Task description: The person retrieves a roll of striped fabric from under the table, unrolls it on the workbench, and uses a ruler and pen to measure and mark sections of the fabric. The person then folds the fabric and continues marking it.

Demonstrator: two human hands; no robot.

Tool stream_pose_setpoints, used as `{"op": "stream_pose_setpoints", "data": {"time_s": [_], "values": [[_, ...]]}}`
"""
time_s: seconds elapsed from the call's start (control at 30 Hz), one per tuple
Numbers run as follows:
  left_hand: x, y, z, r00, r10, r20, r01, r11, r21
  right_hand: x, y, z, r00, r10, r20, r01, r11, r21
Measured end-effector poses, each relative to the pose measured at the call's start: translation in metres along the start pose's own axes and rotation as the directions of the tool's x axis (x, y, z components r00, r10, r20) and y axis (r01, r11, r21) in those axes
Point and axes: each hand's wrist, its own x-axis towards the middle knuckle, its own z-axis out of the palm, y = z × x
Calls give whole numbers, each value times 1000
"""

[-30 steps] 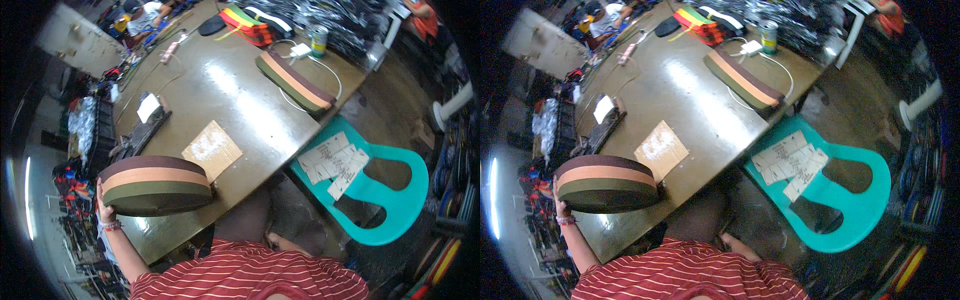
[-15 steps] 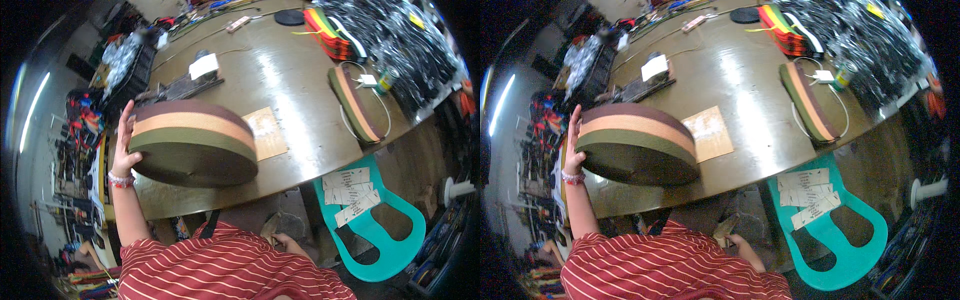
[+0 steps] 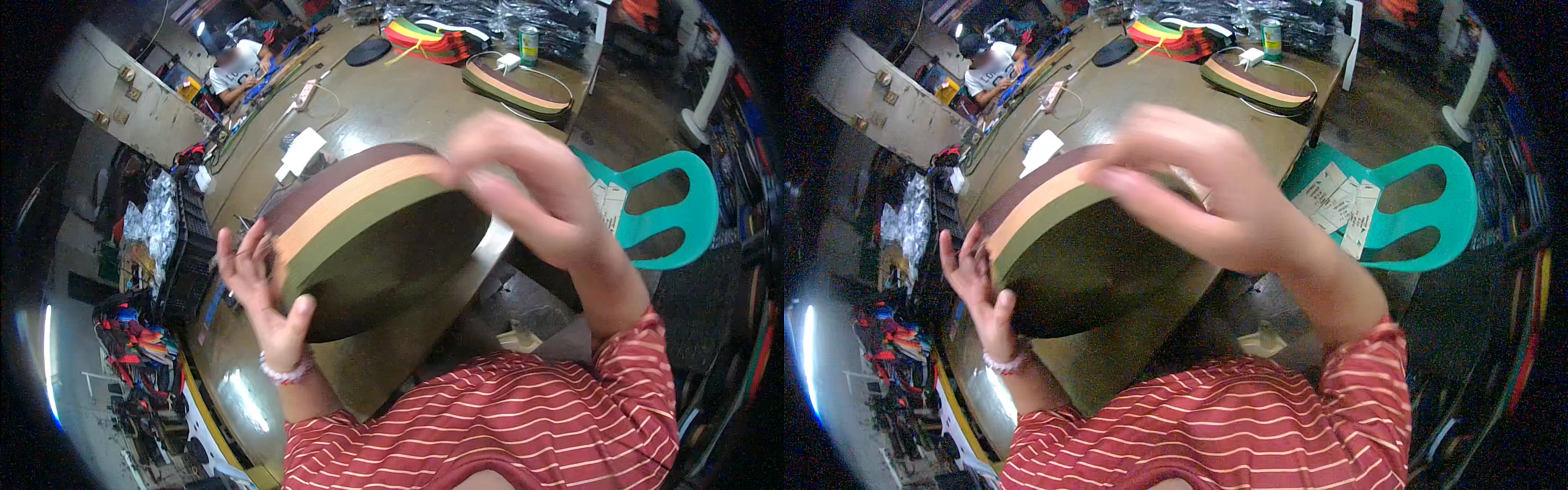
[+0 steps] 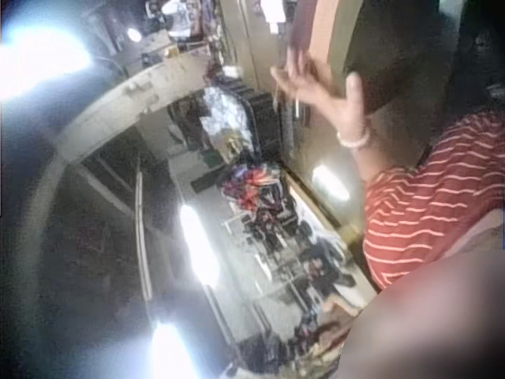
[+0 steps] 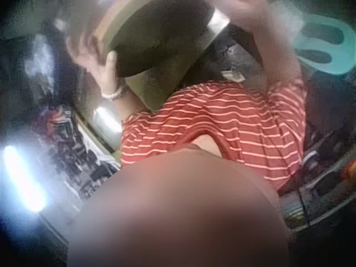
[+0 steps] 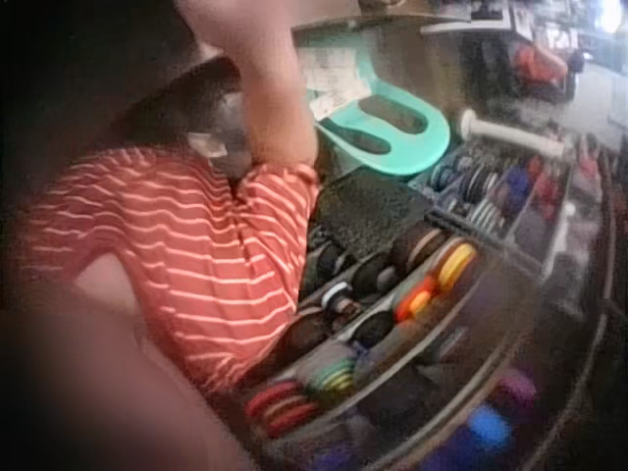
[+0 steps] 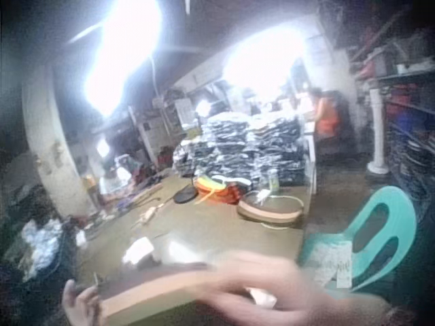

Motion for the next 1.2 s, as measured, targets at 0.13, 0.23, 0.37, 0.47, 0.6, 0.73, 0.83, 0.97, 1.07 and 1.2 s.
{"op": "stream_pose_setpoints", "data": {"time_s": [0.13, 0.23, 0.37, 0.47, 0.6, 0.73, 0.83, 0.97, 1.07, 1.2], "values": [[-6, -14, -8, 960, 227, 161, -199, 964, -176, 89, -25, 90, 952, 187, 242, 1, 789, -614], [-11, -29, -10, 933, 347, 94, -334, 934, -125, 109, -17, 112, 925, 154, 346, 80, 814, -576], [-18, -36, -10, 939, 344, -12, -341, 925, -165, 108, -16, 109, 931, 177, 320, -5, 881, -473], [-22, -33, -12, 934, 358, -3, -355, 927, -123, 108, -20, 110, 900, 304, 312, -126, 868, -481], [-28, -33, -15, 946, 325, -5, -324, 942, -85, 108, -29, 116, 867, 356, 348, -154, 856, -493], [-26, -33, -16, 946, 325, 3, -324, 944, -61, 109, -41, 107, 966, 50, 255, 81, 874, -480], [-23, -31, -19, 950, 312, -27, -313, 949, -43, 106, -49, 93, 789, 369, 492, -113, 873, -474], [-23, -24, -24, 951, 285, 117, -301, 940, 162, 102, -43, 82, 825, 174, 538, 43, 930, -366], [-25, -18, -25, 938, 285, 196, -328, 912, 248, 104, -35, 81, 799, 127, 587, 168, 892, -421], [-31, -11, -23, 950, 260, 172, -299, 917, 265, 108, -31, 87, 763, -41, 645, 328, 885, -331]]}}
